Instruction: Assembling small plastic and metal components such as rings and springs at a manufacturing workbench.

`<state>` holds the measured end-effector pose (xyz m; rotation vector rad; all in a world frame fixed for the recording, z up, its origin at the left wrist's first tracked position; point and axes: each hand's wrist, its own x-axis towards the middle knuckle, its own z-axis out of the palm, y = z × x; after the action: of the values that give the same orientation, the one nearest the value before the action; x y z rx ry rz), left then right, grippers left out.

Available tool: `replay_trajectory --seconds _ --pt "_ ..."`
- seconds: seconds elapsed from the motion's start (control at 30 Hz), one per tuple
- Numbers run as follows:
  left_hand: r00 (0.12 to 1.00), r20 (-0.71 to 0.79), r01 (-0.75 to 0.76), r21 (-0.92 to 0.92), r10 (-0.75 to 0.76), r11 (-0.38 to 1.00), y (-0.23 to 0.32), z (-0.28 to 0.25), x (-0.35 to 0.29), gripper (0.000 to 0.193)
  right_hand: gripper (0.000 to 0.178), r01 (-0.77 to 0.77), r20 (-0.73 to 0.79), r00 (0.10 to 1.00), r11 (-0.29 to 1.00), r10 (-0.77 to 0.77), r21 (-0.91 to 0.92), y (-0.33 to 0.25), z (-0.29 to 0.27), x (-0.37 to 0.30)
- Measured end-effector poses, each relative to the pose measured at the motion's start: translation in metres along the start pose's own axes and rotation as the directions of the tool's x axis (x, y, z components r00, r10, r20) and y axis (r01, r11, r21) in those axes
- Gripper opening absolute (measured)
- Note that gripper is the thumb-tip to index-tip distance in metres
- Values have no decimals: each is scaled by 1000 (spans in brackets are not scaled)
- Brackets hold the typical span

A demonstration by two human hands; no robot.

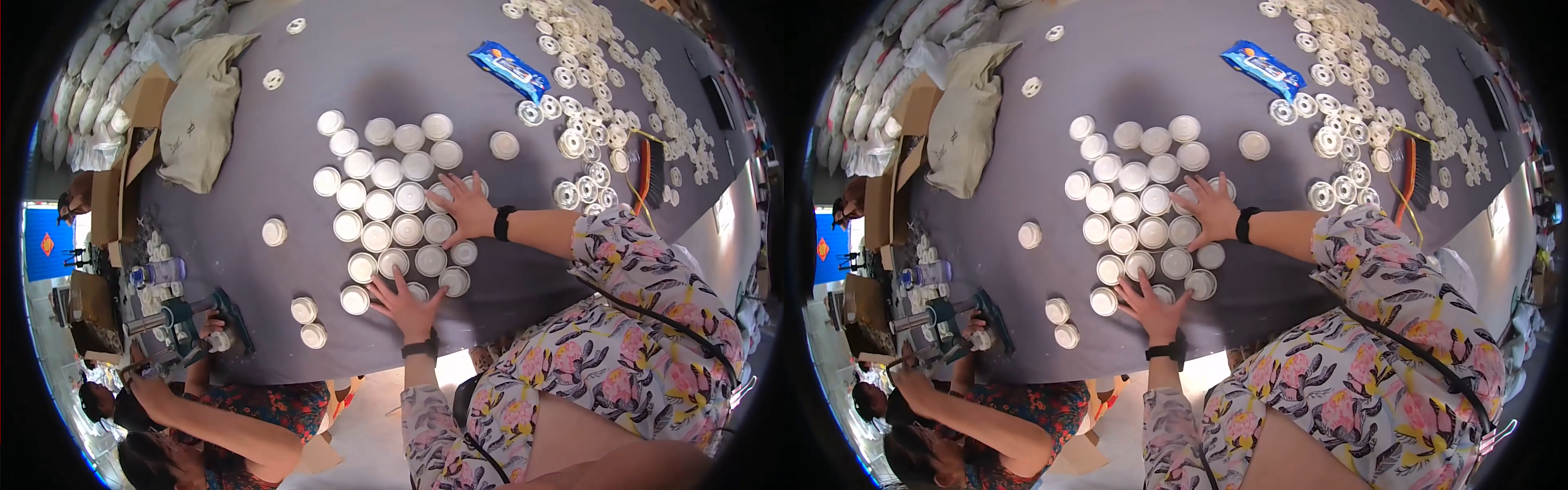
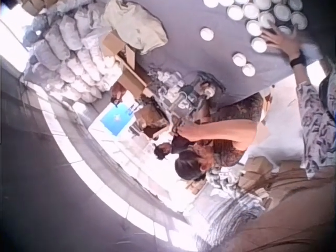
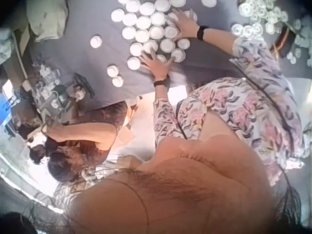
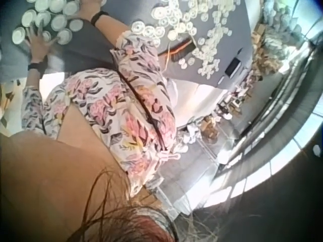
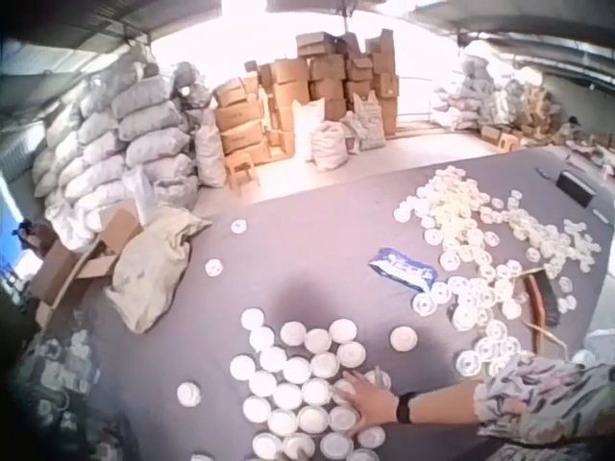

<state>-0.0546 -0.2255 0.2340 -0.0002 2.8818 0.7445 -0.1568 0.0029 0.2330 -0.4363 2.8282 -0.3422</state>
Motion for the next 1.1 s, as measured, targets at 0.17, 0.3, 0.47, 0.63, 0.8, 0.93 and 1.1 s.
replay_trajectory --seconds 0.17,0.3,0.47,0.63,0.8,0.93,1.1 --pt "1000 26 2 63 -3 998 -43 -40 32 107 112 32 -65 998 997 -28 66 -64 8 52" --pt "997 17 -70 107 69 992 -54 -67 50 94 109 35 -155 988 995 -20 97 -80 10 79" --pt "970 96 -209 -121 221 970 -15 -49 19 81 94 180 -238 962 965 -132 193 -45 -22 42" --pt "792 290 -523 -133 537 842 56 -3 24 76 74 -361 -399 841 928 365 89 77 -46 1" --pt "805 383 -513 65 454 856 76 2 77 71 68 -527 -341 766 836 545 153 140 -17 3" --pt "880 299 -438 209 370 874 29 -17 110 64 68 -216 -341 901 958 269 187 97 9 82" --pt "922 271 -348 270 277 898 9 -48 119 61 68 -38 -323 942 985 91 166 32 17 133"
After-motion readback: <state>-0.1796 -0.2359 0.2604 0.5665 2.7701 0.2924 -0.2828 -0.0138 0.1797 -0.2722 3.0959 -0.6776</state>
